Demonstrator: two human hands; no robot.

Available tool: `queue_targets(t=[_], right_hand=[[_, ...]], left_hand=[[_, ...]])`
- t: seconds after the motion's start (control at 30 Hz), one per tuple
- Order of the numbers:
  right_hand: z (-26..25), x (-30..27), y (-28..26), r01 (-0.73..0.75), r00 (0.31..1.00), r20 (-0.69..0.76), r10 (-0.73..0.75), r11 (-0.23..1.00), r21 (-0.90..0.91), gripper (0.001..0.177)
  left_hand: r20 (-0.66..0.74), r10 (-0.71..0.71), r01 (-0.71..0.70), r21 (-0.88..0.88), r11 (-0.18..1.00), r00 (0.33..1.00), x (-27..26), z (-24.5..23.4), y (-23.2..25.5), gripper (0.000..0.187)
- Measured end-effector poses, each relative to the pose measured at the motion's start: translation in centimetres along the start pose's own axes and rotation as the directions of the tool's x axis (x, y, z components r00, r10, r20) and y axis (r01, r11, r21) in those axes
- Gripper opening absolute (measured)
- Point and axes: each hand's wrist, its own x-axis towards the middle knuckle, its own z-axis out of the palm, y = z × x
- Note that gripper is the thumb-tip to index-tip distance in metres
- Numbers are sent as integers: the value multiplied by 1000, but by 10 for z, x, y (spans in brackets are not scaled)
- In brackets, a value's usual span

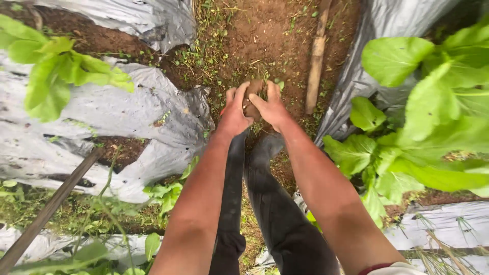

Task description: The person uses a hoe to clear weeds and grass from the soil between rows of plants in a garden. They repeatedly swing the tool to chop and scrape the ground, occasionally pausing to gather the uprooted vegetation by hand and toss it aside.

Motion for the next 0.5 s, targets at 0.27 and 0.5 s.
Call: queue_targets(t=[0.27, 0.5], right_hand=[[-52, -138, -29, -292, 946, 127, 299, 954, -72, 98], [-48, -268, -29, -351, 926, 107, 361, 931, -97, 102]], left_hand=[[5, 48, -48, -22, 999, 999, -125, 19, 73, 108], [114, -23, 32, -83, 996, 993, -253, 24, 112, 102]])
